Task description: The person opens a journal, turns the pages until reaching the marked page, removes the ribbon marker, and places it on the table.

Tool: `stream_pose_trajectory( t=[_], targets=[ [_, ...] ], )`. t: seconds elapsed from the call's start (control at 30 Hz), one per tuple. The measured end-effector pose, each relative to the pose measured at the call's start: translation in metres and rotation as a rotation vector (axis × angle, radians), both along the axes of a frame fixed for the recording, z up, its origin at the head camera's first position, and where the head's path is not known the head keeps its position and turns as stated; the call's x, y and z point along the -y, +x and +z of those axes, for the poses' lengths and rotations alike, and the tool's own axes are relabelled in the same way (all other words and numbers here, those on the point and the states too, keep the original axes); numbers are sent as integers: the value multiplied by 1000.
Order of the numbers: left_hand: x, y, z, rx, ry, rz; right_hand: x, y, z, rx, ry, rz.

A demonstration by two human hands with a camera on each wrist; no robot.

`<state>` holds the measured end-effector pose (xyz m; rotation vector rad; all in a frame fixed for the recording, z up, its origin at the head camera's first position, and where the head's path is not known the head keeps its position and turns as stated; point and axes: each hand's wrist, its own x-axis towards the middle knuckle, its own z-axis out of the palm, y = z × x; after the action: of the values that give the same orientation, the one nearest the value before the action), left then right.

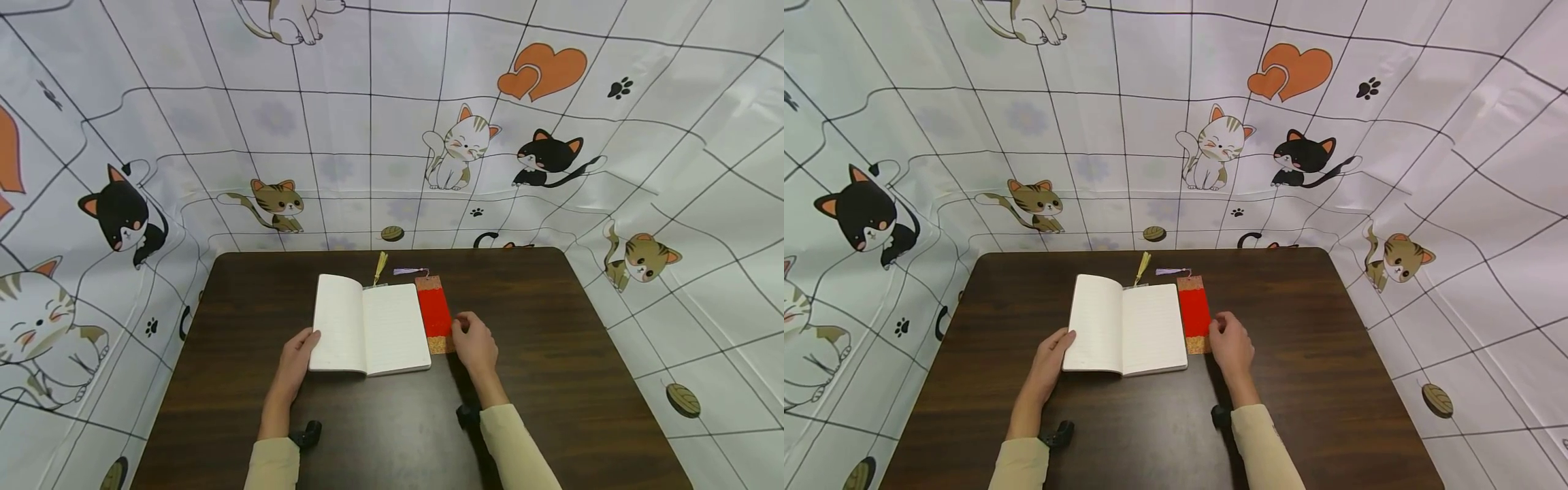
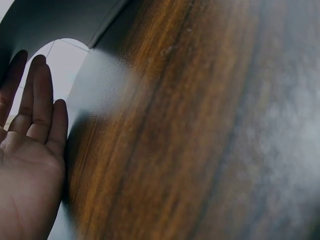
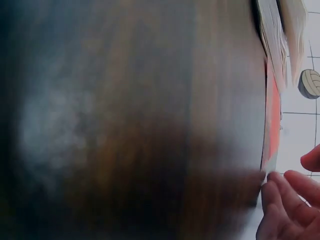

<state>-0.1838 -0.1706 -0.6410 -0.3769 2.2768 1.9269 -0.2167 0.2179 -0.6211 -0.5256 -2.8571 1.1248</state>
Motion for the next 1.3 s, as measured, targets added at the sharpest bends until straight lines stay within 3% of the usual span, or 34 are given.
stream_pose_trajectory(
  t=[0.2, 0.57, 0.67, 0.8, 1.03, 1.13, 1.3],
  targets=[
    [-1, 1, 3, -28, -4, -2, 4, 3, 10, -10, 46, 19],
    [0, -1, 4, -6, -3, -18, 38, 3, 50, -77, 9, 146],
    [1, -1, 4, -8, 5, -15, 49, 3, 52, -140, 20, 258],
    [-1, 1, 2, -18, 22, -21, 61, 8, 47, -233, 79, 478],
    [-1, 2, -5, -19, 67, -54, 82, 15, 36, -177, 301, 861],
    [1, 3, -5, -27, 75, -47, 87, 17, 32, -124, 345, 942],
    [4, 3, -2, -50, 59, -33, 89, 19, 27, -60, 398, 970]
  ],
)
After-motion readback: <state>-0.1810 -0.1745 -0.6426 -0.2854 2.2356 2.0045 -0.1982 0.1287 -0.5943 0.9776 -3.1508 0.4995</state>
